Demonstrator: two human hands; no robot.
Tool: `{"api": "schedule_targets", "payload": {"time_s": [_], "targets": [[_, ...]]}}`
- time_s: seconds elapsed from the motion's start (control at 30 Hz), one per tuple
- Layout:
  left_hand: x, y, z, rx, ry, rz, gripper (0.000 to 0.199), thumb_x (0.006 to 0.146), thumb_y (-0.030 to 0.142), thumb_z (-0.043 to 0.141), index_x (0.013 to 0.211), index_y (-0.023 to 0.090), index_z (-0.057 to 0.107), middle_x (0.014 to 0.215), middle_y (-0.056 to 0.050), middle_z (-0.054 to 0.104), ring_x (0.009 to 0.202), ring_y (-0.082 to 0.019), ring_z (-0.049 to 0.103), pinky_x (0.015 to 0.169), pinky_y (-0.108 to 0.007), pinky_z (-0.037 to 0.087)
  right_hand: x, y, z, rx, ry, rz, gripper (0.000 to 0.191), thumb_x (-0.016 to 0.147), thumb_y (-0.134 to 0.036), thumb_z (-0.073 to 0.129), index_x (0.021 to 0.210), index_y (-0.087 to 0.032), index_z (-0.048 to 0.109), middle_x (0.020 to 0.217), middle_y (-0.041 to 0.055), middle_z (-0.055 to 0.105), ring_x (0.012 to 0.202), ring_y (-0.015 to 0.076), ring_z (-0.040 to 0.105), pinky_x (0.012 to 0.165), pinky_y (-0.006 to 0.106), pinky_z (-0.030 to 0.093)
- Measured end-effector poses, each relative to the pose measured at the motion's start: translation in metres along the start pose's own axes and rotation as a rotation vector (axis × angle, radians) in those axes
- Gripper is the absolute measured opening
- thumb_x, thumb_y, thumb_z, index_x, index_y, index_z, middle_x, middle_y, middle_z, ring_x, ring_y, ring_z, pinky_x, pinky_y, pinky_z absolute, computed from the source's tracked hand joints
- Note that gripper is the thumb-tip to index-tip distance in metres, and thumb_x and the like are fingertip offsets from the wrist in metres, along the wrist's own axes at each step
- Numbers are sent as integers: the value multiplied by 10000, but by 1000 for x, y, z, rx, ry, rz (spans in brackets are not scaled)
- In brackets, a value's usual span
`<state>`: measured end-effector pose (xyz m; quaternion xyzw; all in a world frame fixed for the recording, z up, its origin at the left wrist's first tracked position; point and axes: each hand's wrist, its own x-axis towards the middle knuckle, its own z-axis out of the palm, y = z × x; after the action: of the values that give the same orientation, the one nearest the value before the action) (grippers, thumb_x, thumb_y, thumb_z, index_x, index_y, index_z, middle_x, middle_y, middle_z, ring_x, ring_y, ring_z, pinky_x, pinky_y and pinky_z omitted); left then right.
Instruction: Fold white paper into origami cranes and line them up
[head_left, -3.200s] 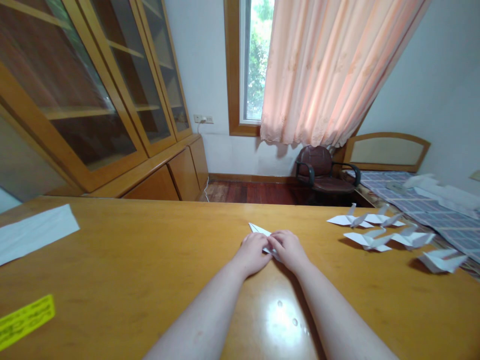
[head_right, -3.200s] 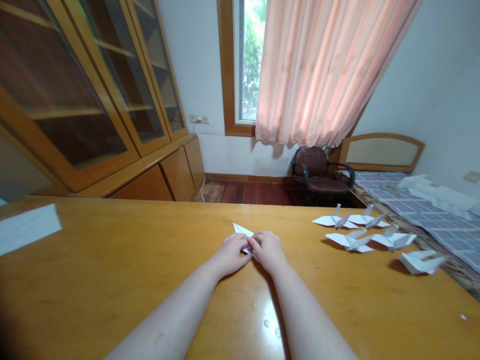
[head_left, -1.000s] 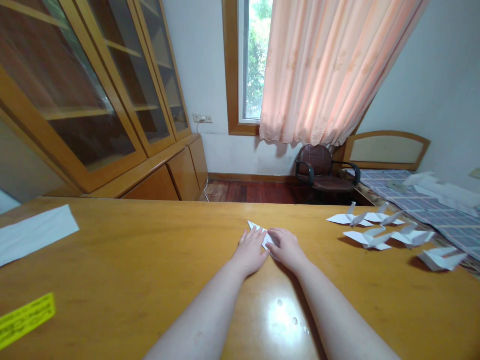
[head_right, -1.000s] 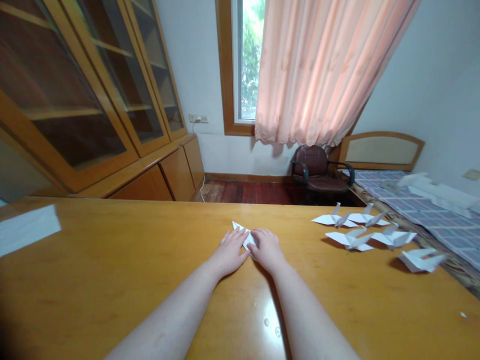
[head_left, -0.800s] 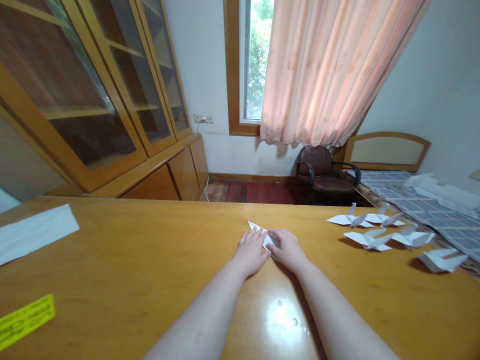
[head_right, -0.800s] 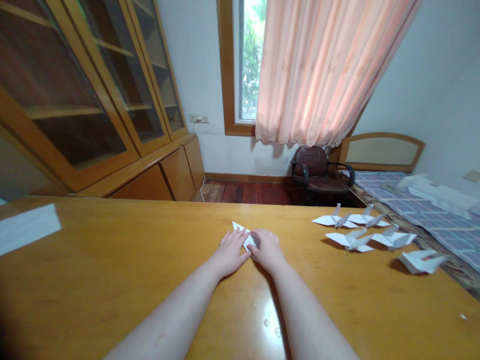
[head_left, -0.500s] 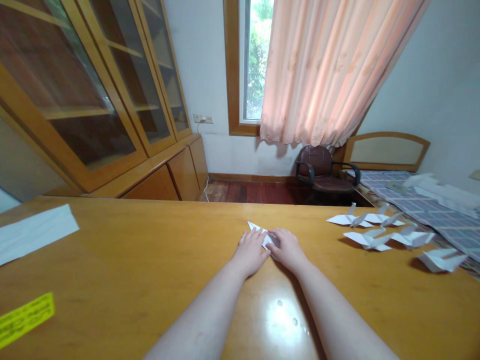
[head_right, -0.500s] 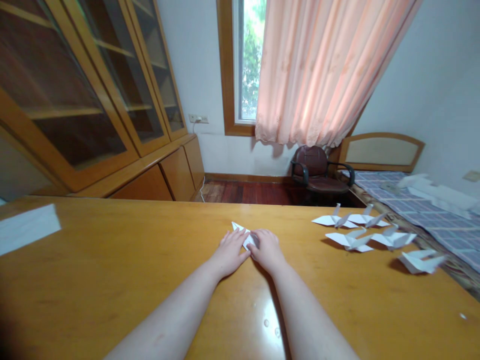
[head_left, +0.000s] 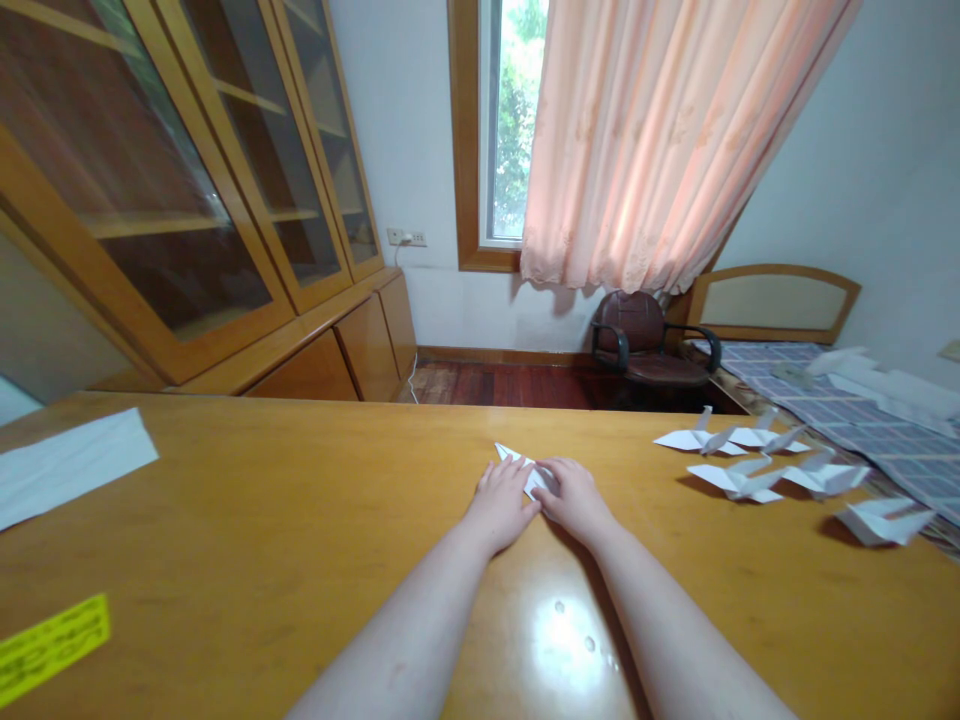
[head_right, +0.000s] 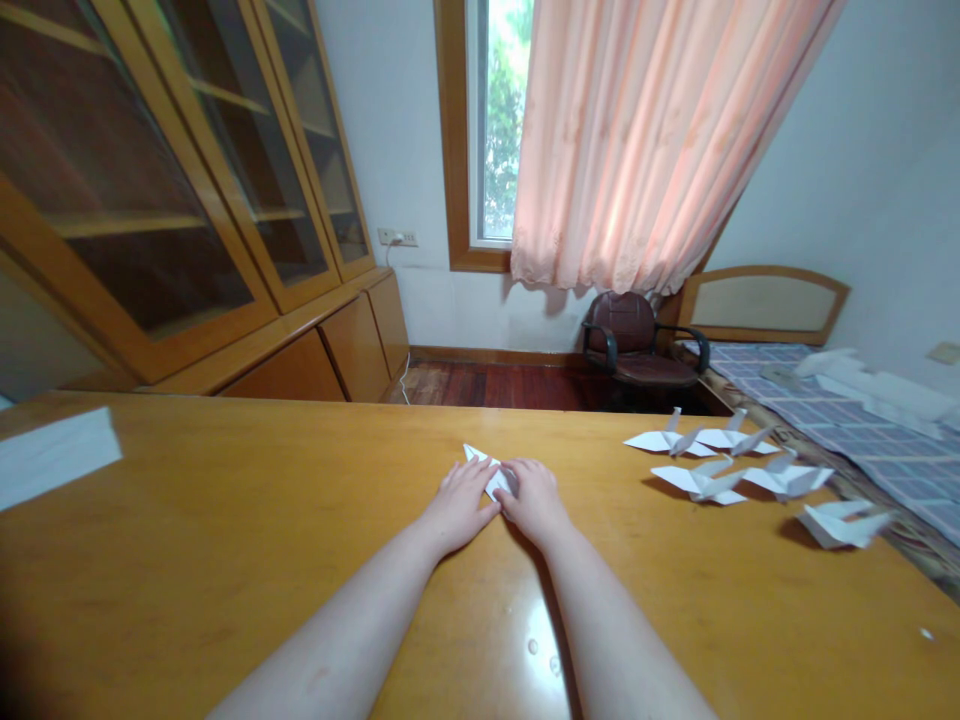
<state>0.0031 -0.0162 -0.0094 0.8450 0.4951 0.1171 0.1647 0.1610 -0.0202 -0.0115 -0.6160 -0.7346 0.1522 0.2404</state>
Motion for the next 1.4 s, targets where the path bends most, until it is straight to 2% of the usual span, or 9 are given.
{"api": "schedule_targets", "payload": {"time_s": [1.07, 1.4], "targets": [[2, -3, 2, -20, -2, 14, 574, 819, 449, 419, 1341, 223, 342, 1424, -55, 331, 1339, -229, 207, 1102, -443, 124, 0, 3, 2, -37, 8, 16, 409, 722, -359, 601, 1098, -199, 583, 1102, 81, 591, 1047, 232, 492, 919, 342, 327], [2, -5, 5, -15, 13, 17, 571, 820, 468, 421, 1330, 221, 356, 1417, -60, 342, 1332, -233, 221, 1098, -448, 129, 0, 0, 1, -75, 58, 109, 434, 692, -390, 629, 1073, -184, 599, 1034, 81, 616, 993, 234, 505, 877, 327, 324]]}}
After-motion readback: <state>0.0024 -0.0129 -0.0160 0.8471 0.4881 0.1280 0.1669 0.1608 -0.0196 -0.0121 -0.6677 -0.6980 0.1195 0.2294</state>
